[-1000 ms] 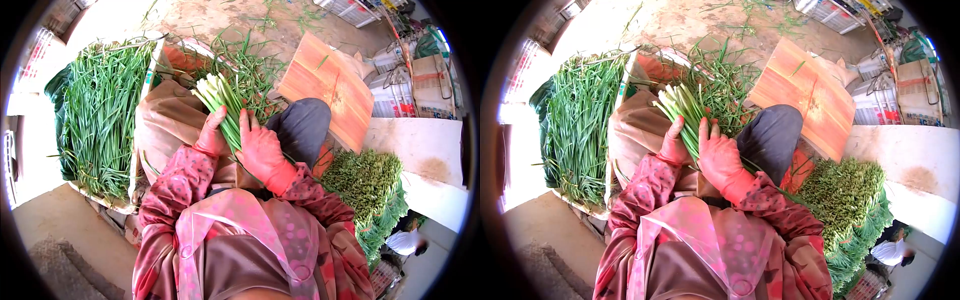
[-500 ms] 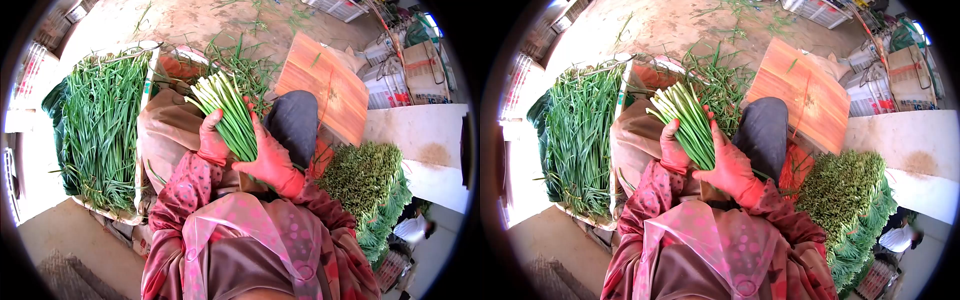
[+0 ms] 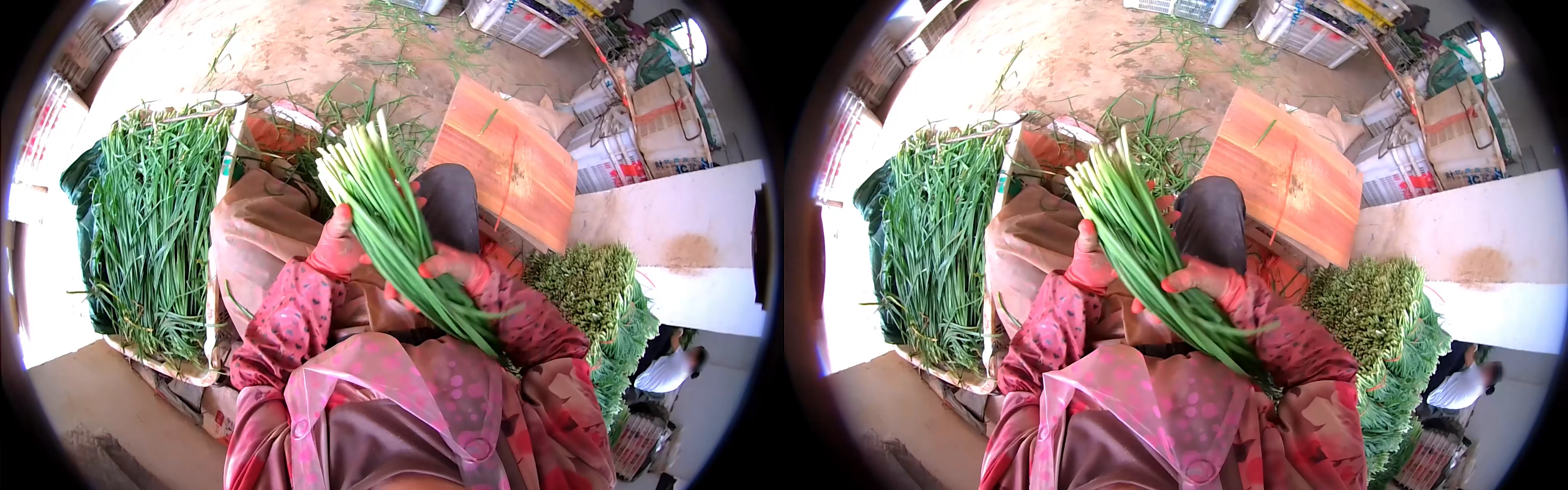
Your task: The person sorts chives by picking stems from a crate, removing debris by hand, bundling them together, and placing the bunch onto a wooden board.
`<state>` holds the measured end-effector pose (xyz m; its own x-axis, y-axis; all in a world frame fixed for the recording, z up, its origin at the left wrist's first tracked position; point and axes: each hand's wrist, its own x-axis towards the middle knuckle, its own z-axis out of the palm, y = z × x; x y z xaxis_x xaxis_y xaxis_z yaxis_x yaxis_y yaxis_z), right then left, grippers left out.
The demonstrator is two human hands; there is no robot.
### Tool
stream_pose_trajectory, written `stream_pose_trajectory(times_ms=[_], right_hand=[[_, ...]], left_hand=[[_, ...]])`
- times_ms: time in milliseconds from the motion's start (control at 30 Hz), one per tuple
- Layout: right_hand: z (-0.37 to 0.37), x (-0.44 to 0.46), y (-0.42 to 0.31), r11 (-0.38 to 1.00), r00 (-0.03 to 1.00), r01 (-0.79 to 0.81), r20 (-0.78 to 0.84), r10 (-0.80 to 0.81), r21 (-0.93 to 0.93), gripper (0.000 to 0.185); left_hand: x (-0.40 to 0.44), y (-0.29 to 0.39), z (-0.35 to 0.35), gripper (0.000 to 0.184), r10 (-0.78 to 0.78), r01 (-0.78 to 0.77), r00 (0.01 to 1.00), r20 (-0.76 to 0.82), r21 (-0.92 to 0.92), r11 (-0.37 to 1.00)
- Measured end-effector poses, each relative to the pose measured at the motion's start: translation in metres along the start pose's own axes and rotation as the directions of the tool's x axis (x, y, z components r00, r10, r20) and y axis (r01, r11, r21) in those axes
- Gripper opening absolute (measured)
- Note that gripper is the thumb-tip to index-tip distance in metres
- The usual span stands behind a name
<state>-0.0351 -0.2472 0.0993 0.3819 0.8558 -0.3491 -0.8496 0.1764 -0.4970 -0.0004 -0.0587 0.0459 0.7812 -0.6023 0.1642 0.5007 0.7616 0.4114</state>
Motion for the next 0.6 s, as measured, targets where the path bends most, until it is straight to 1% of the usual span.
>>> stream_pose_trajectory(times_ms=[33, 67, 100, 133, 167, 200, 233, 267, 300, 333, 367, 400, 433, 467, 533, 567, 600], right_hand=[[-0.001, 0.006, 0.009, 0.997, 0.998, -0.062, 0.009, 0.062, 0.056, 0.068], [-0.007, 0.011, 0.015, 0.989, 0.993, -0.116, 0.022, 0.115, 0.094, 0.068], [-0.034, 0.011, 0.023, 0.99, 0.993, -0.104, -0.067, 0.098, -0.096, 0.066], [-0.037, 0.014, 0.013, 0.953, 0.987, -0.105, -0.149, 0.065, -0.285, 0.063], [-0.037, 0.004, -0.001, 0.91, 0.986, -0.049, -0.163, -0.02, -0.411, 0.057], [-0.042, 0.0, -0.018, 0.778, 0.976, -0.023, -0.181, -0.117, -0.628, 0.062], [-0.034, 0.0, -0.039, 0.717, 0.969, 0.088, -0.109, -0.224, -0.692, 0.07], [-0.028, 0.009, -0.055, 0.714, 0.946, 0.223, -0.03, -0.323, -0.664, 0.076], [-0.041, 0.007, -0.061, 0.684, 0.873, 0.154, -0.226, -0.432, -0.713, 0.08], [-0.033, 0.014, -0.078, 0.637, 0.845, 0.174, -0.219, -0.488, -0.751, 0.077], [-0.024, 0.026, -0.096, 0.587, 0.815, 0.19, -0.207, -0.541, -0.787, 0.073], [-0.027, 0.042, -0.108, 0.59, 0.816, 0.188, -0.21, -0.539, -0.786, 0.073], [-0.03, 0.059, -0.117, 0.474, 0.777, 0.227, -0.135, -0.615, -0.851, 0.068], [-0.03, 0.076, -0.119, 0.349, 0.735, 0.26, -0.05, -0.676, -0.9, 0.062], [-0.034, 0.113, -0.094, 0.315, 0.817, 0.213, -0.008, -0.577, -0.925, 0.053], [-0.038, 0.116, -0.086, 0.144, 0.871, 0.095, 0.013, -0.491, -0.985, 0.051], [-0.038, 0.116, -0.086, 0.146, 0.876, 0.094, 0.012, -0.482, -0.985, 0.051]], left_hand=[[0.0, -0.005, 0.001, 0.103, 0.01, -0.011, 1.0, -0.006, -0.194, 0.981], [-0.001, -0.008, 0.001, 0.099, 0.03, -0.04, 0.999, -0.032, -0.357, 0.933], [-0.003, -0.008, -0.005, 0.099, 0.03, -0.04, 0.999, -0.034, -0.327, 0.944], [-0.004, -0.006, -0.012, 0.098, 0.033, -0.042, 0.999, -0.036, -0.296, 0.954], [-0.006, -0.006, -0.017, 0.095, 0.058, -0.07, 0.997, -0.054, -0.254, 0.965], [-0.007, -0.008, -0.022, 0.092, 0.081, -0.094, 0.994, -0.07, -0.212, 0.973], [-0.009, -0.012, -0.03, 0.085, 0.073, -0.105, 0.99, -0.122, -0.277, 0.955], [-0.012, -0.016, -0.04, 0.076, 0.083, -0.129, 0.986, -0.143, -0.351, 0.928], [-0.013, -0.024, -0.055, 0.073, 0.078, -0.142, 0.979, -0.188, -0.359, 0.922], [-0.011, -0.026, -0.059, 0.069, 0.073, -0.157, 0.97, -0.232, -0.366, 0.917], [-0.01, -0.029, -0.063, 0.069, 0.071, -0.156, 0.97, -0.232, -0.37, 0.916], [-0.008, -0.027, -0.057, 0.067, 0.068, -0.131, 0.984, -0.167, -0.402, 0.906], [-0.007, -0.027, -0.055, 0.065, 0.068, -0.106, 0.992, -0.102, -0.431, 0.896], [-0.007, -0.029, -0.057, 0.062, 0.06, -0.117, 0.989, -0.138, -0.459, 0.881], [-0.007, -0.028, -0.06, 0.059, 0.052, -0.072, 0.997, -0.052, -0.55, 0.832], [-0.01, -0.028, -0.064, 0.057, 0.016, -0.073, 0.993, -0.114, -0.514, 0.854], [-0.012, -0.028, -0.065, 0.057, 0.022, -0.081, 0.993, -0.12, -0.518, 0.851]])
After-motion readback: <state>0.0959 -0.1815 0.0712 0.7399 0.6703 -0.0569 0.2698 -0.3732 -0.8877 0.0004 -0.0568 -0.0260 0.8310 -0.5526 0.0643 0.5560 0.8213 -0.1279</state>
